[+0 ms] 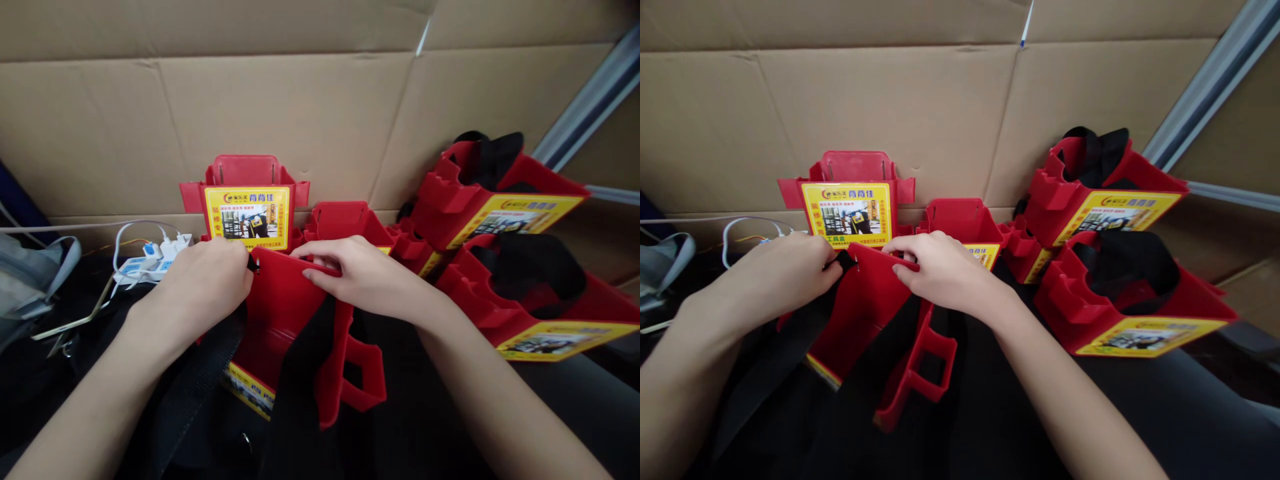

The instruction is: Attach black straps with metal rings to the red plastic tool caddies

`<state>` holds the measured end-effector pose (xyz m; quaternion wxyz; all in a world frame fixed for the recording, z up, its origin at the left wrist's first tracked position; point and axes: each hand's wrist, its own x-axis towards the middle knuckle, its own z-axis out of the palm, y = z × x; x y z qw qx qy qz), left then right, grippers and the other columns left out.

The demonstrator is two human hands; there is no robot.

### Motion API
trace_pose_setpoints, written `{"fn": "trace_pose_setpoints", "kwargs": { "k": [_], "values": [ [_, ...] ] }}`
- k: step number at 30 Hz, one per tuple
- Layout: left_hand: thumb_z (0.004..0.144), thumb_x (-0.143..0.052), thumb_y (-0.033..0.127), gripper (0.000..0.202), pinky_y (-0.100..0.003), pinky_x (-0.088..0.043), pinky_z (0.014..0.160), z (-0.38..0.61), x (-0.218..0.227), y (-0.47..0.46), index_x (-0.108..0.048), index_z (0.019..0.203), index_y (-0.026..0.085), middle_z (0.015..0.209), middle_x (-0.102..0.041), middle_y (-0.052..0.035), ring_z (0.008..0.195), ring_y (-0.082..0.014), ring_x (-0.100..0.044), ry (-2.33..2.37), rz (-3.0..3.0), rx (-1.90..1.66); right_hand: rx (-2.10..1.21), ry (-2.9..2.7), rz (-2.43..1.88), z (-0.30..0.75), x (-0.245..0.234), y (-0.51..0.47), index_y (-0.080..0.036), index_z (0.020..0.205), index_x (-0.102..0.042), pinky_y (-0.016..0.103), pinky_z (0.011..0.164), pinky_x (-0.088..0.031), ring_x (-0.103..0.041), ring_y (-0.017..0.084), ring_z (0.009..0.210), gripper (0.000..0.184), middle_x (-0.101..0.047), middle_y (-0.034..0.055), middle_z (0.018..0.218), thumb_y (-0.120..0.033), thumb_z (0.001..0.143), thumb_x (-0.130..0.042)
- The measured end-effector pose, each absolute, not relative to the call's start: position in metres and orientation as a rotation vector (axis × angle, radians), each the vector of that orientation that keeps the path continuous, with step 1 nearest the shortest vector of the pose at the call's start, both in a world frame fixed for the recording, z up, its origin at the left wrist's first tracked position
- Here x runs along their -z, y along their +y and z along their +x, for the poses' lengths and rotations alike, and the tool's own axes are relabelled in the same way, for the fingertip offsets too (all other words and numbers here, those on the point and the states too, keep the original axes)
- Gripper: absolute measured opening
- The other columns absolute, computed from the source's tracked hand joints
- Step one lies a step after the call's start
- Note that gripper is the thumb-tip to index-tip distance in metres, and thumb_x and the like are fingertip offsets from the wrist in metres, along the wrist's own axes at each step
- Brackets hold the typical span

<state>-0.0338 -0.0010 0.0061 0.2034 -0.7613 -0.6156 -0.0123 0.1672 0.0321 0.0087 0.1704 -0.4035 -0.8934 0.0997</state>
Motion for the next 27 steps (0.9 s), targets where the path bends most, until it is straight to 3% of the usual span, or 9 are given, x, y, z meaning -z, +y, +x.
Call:
{"fn": "trace_pose_setpoints", "kwargs": {
  "k": [14,17,22,27],
  "values": [
    [0.082,-0.038,0.023,0.027,-0.030,-0.040,0.049,-0.030,0.002,0.010,-0.063,0.072,0.017,0.070,-0.065,-0.0101,0.065,-0.0253,-0.063,-1.748,-2.181,0.000,-0.344,-2.530,-1.086,0.170,-0.006,0.038,-0.021,0.108,-0.063,0.024,0.057,-0.033,-0.045,0.010,0.060,0.028,-0.057,-0.0003,0.072,-0.025,0.083,-0.050],
    [0.083,-0.038,0.024,0.028,-0.029,-0.041,0.050,-0.033,0.002,0.013,-0.063,0.074,0.016,0.074,-0.066,-0.0105,0.065,-0.0246,-0.063,-1.767,-2.195,-0.033,-0.494,-2.513,-0.992,0.173,-0.005,0.047,-0.020,0.109,-0.063,0.023,0.060,-0.037,-0.048,0.010,0.064,0.030,-0.058,-0.0004,0.074,-0.027,0.082,-0.052],
    [0.082,-0.039,0.022,0.028,-0.031,-0.042,0.052,-0.033,0.000,0.014,-0.065,0.075,0.015,0.073,-0.066,-0.0117,0.066,-0.0255,-0.063,-1.765,-2.229,-0.021,-0.987,-2.507,-0.826,0.178,-0.002,0.063,-0.016,0.113,-0.061,0.025,0.073,-0.043,-0.056,0.013,0.083,0.037,-0.064,0.0042,0.096,-0.033,0.082,-0.055],
    [0.080,-0.040,0.020,0.026,-0.030,-0.041,0.052,-0.035,-0.003,0.013,-0.065,0.075,0.016,0.071,-0.066,-0.0099,0.066,-0.0247,-0.063,-1.717,-2.293,-0.020,-1.050,-2.517,-0.808,0.183,-0.005,0.065,-0.018,0.116,-0.061,0.027,0.078,-0.046,-0.060,0.015,0.091,0.039,-0.066,0.0047,0.103,-0.036,0.082,-0.056]
  ]
}}
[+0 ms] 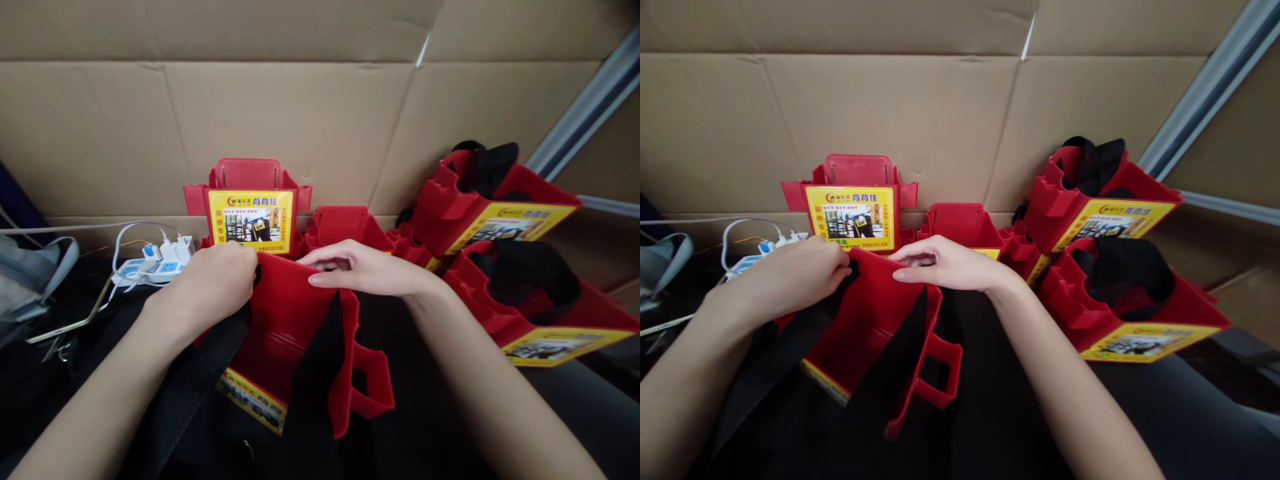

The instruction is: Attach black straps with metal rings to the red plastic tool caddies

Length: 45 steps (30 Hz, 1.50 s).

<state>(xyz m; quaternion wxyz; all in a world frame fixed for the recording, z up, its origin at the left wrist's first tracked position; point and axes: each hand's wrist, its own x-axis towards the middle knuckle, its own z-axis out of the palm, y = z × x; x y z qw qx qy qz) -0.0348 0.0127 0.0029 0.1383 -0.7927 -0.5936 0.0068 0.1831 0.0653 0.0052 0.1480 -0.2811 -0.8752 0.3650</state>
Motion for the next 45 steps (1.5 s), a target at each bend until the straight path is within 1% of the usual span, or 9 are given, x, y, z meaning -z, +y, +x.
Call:
{"fn": "trace_pose_setpoints", "kwargs": {
  "k": [5,9,14,18,24,31,35,39,45],
  "values": [
    [0.081,-0.042,0.024,0.024,-0.029,-0.039,0.050,-0.036,-0.005,0.014,-0.065,0.078,0.015,0.073,-0.066,-0.0112,0.067,-0.0248,-0.063,-1.744,-2.237,0.024,-0.666,-2.359,-0.714,0.183,-0.016,0.075,-0.021,0.097,-0.070,0.030,0.094,-0.041,-0.055,0.017,0.109,0.023,-0.062,0.0030,0.115,-0.031,0.080,-0.058],
    [0.082,-0.043,0.024,0.025,-0.030,-0.039,0.050,-0.035,-0.004,0.016,-0.065,0.079,0.015,0.072,-0.066,-0.0117,0.066,-0.0260,-0.063,-1.762,-2.239,0.044,-0.995,-2.526,-0.682,0.160,-0.008,0.091,-0.018,0.105,-0.065,0.027,0.078,-0.047,-0.061,0.016,0.091,0.027,-0.067,0.0032,0.102,-0.023,0.080,-0.054],
    [0.082,-0.044,0.025,0.023,-0.030,-0.039,0.050,-0.036,-0.001,0.017,-0.065,0.078,0.016,0.072,-0.066,-0.0107,0.067,-0.0257,-0.063,-1.754,-2.273,0.026,-0.976,-2.586,-0.661,0.126,0.016,0.101,-0.013,0.068,-0.056,0.023,0.062,-0.039,-0.051,0.013,0.073,0.013,-0.060,0.0006,0.077,-0.019,0.077,-0.049],
    [0.081,-0.046,0.027,0.023,-0.030,-0.037,0.049,-0.039,-0.005,0.016,-0.063,0.070,0.017,0.070,-0.066,-0.0089,0.065,-0.0249,-0.062,-1.761,-2.287,0.082,-0.929,-2.545,-0.743,0.119,0.026,0.105,-0.015,0.057,-0.044,0.022,0.056,-0.034,-0.043,0.011,0.066,0.019,-0.048,0.0001,0.066,-0.023,0.073,-0.050],
    [0.081,-0.048,0.027,0.022,-0.032,-0.045,0.067,-0.043,-0.010,0.024,-0.064,0.096,0.023,0.092,-0.069,-0.0047,0.081,-0.0226,-0.063,-1.635,-2.353,0.558,-0.881,-2.531,-0.815,0.125,0.026,0.103,-0.015,0.057,-0.041,0.022,0.055,-0.031,-0.039,0.009,0.062,0.014,-0.043,-0.0015,0.064,-0.019,0.070,-0.045],
    [0.080,-0.047,0.016,0.024,-0.030,-0.046,0.074,-0.044,-0.003,0.037,-0.067,0.090,0.024,0.091,-0.070,-0.0009,0.085,-0.0187,-0.063,-1.489,-2.693,0.609,-0.729,-2.528,-0.942,0.139,0.015,0.082,-0.014,0.063,-0.055,0.021,0.052,-0.029,-0.037,0.008,0.056,0.015,-0.043,-0.0025,0.058,-0.024,0.072,-0.047],
    [0.080,-0.050,0.019,0.021,-0.029,-0.046,0.072,-0.044,-0.005,0.034,-0.068,0.089,0.025,0.089,-0.071,-0.0004,0.083,-0.0183,-0.064,-1.473,-2.716,0.613,-0.324,-2.526,-1.240,0.143,0.014,0.074,-0.016,0.063,-0.063,0.022,0.052,-0.032,-0.044,0.009,0.053,0.018,-0.054,-0.0001,0.056,-0.016,0.069,-0.046],
    [0.079,-0.054,0.023,0.017,-0.028,-0.045,0.070,-0.051,-0.008,0.035,-0.069,0.087,0.024,0.083,-0.071,0.0008,0.074,-0.0164,-0.064,-1.518,-2.690,0.535,-0.112,-2.414,-1.466,0.168,0.008,0.087,-0.016,0.060,-0.065,0.025,0.055,-0.037,-0.053,0.014,0.055,0.019,-0.062,0.0051,0.059,-0.008,0.059,-0.048],
    [0.078,-0.054,0.025,0.015,-0.025,-0.043,0.064,-0.053,-0.010,0.035,-0.067,0.085,0.024,0.078,-0.070,0.0023,0.068,-0.0148,-0.063,-1.525,-2.674,0.462,0.370,-1.817,-1.860,0.250,-0.027,0.091,-0.018,0.081,-0.068,0.041,0.067,-0.046,-0.061,0.031,0.076,0.021,-0.066,0.0135,0.077,-0.020,0.070,-0.049]
  ]
}}
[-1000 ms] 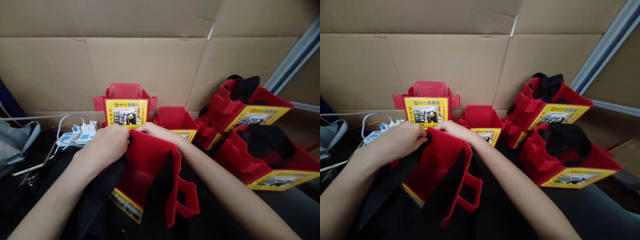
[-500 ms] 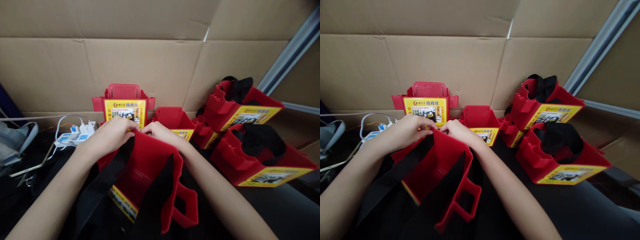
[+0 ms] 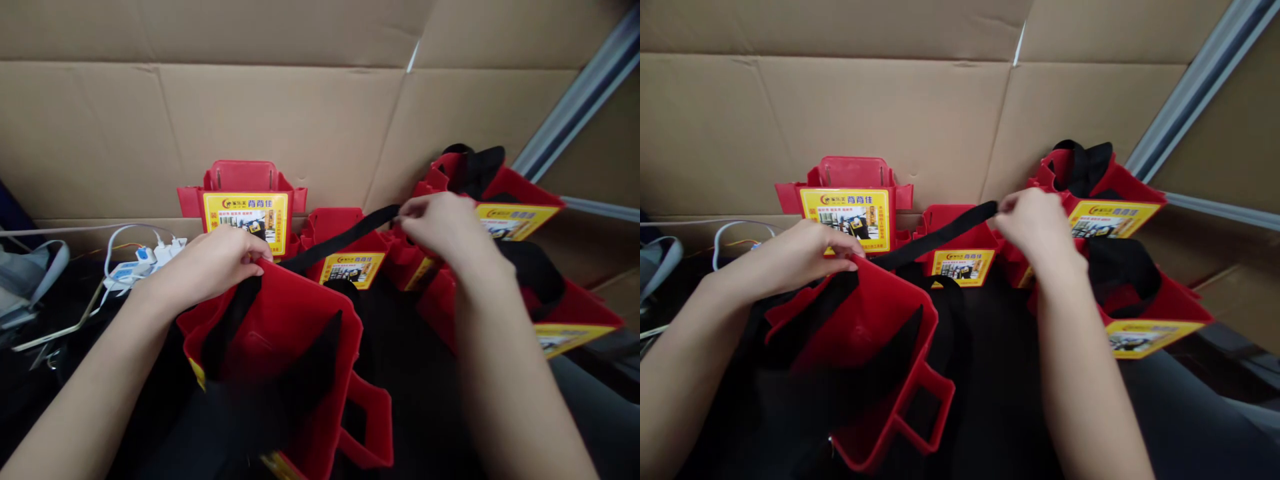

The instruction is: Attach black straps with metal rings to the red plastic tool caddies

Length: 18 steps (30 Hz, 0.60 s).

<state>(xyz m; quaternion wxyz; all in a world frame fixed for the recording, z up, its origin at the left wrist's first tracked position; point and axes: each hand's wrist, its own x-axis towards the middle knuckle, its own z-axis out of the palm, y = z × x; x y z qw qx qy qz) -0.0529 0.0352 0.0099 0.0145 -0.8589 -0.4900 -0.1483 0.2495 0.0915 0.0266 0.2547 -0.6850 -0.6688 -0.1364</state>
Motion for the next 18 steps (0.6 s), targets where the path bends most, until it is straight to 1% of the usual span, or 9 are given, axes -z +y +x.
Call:
{"fn": "trace_pose_setpoints", "kwargs": {
  "k": [2,3,5,7,9,11,13,15,18],
  "values": [
    [0.078,-0.054,0.024,0.014,-0.026,-0.042,0.065,-0.051,-0.009,0.034,-0.067,0.084,0.024,0.079,-0.070,0.0022,0.069,-0.0149,-0.063,-1.521,-2.657,0.453,0.422,-1.768,-1.894,0.262,-0.035,0.083,-0.017,0.086,-0.068,0.047,0.066,-0.045,-0.060,0.036,0.081,0.022,-0.066,0.0161,0.080,-0.024,0.073,-0.051],
    [0.078,-0.054,0.024,0.014,-0.026,-0.042,0.065,-0.050,-0.009,0.033,-0.067,0.084,0.024,0.079,-0.070,0.0023,0.069,-0.0149,-0.063,-1.520,-2.649,0.449,0.424,-1.786,-1.888,0.262,-0.037,0.078,-0.017,0.091,-0.067,0.047,0.067,-0.046,-0.060,0.036,0.082,0.024,-0.066,0.0157,0.081,-0.026,0.073,-0.054],
    [0.079,-0.054,0.024,0.014,-0.026,-0.042,0.065,-0.049,-0.009,0.032,-0.067,0.085,0.025,0.078,-0.070,0.0026,0.068,-0.0147,-0.063,-1.527,-2.630,0.441,0.373,-1.913,-1.757,0.250,-0.037,0.067,-0.018,0.103,-0.064,0.044,0.072,-0.047,-0.061,0.031,0.083,0.031,-0.066,0.0127,0.086,-0.028,0.075,-0.058],
    [0.079,-0.054,0.024,0.015,-0.026,-0.042,0.064,-0.048,-0.010,0.031,-0.067,0.085,0.025,0.078,-0.070,0.0026,0.067,-0.0146,-0.063,-1.535,-2.620,0.438,0.248,-2.144,-1.432,0.224,-0.030,0.060,-0.020,0.112,-0.061,0.037,0.081,-0.047,-0.061,0.024,0.088,0.036,-0.065,0.0093,0.098,-0.027,0.078,-0.057],
    [0.079,-0.053,0.025,0.016,-0.026,-0.043,0.066,-0.048,-0.010,0.030,-0.067,0.086,0.025,0.080,-0.071,0.0019,0.070,-0.0152,-0.063,-1.536,-2.629,0.443,0.057,-2.417,-1.005,0.195,-0.018,0.058,-0.020,0.114,-0.061,0.035,0.091,-0.043,-0.057,0.022,0.103,0.035,-0.061,0.0076,0.113,-0.024,0.079,-0.056],
    [0.079,-0.053,0.025,0.017,-0.026,-0.043,0.068,-0.049,-0.011,0.030,-0.068,0.087,0.025,0.083,-0.071,0.0014,0.073,-0.0154,-0.064,-1.535,-2.647,0.458,-0.139,-2.565,-0.725,0.169,-0.002,0.061,-0.021,0.114,-0.061,0.032,0.097,-0.039,-0.052,0.021,0.114,0.035,-0.056,0.0050,0.124,-0.019,0.079,-0.054],
    [0.079,-0.053,0.025,0.019,-0.026,-0.044,0.067,-0.049,-0.011,0.031,-0.069,0.089,0.025,0.082,-0.071,0.0015,0.072,-0.0149,-0.063,-1.547,-2.661,0.462,-0.387,-2.632,-0.619,0.151,0.014,0.067,-0.023,0.112,-0.062,0.029,0.091,-0.042,-0.056,0.017,0.109,0.035,-0.061,0.0018,0.119,-0.013,0.081,-0.048],
    [0.078,-0.053,0.025,0.020,-0.025,-0.044,0.064,-0.050,-0.010,0.032,-0.069,0.090,0.026,0.080,-0.071,0.0016,0.069,-0.0145,-0.063,-1.565,-2.668,0.463,-0.508,-2.612,-0.668,0.143,0.025,0.073,-0.023,0.105,-0.065,0.027,0.083,-0.045,-0.061,0.016,0.098,0.032,-0.067,0.0000,0.107,-0.012,0.082,-0.045],
    [0.078,-0.053,0.026,0.018,-0.024,-0.044,0.064,-0.052,-0.010,0.034,-0.069,0.088,0.023,0.081,-0.071,0.0007,0.071,-0.0148,-0.063,-1.535,-2.711,0.478,-0.291,-2.511,-0.885,0.153,0.025,0.085,-0.020,0.094,-0.070,0.027,0.079,-0.045,-0.063,0.017,0.089,0.022,-0.070,0.0030,0.096,-0.019,0.082,-0.051]
  ]
}}
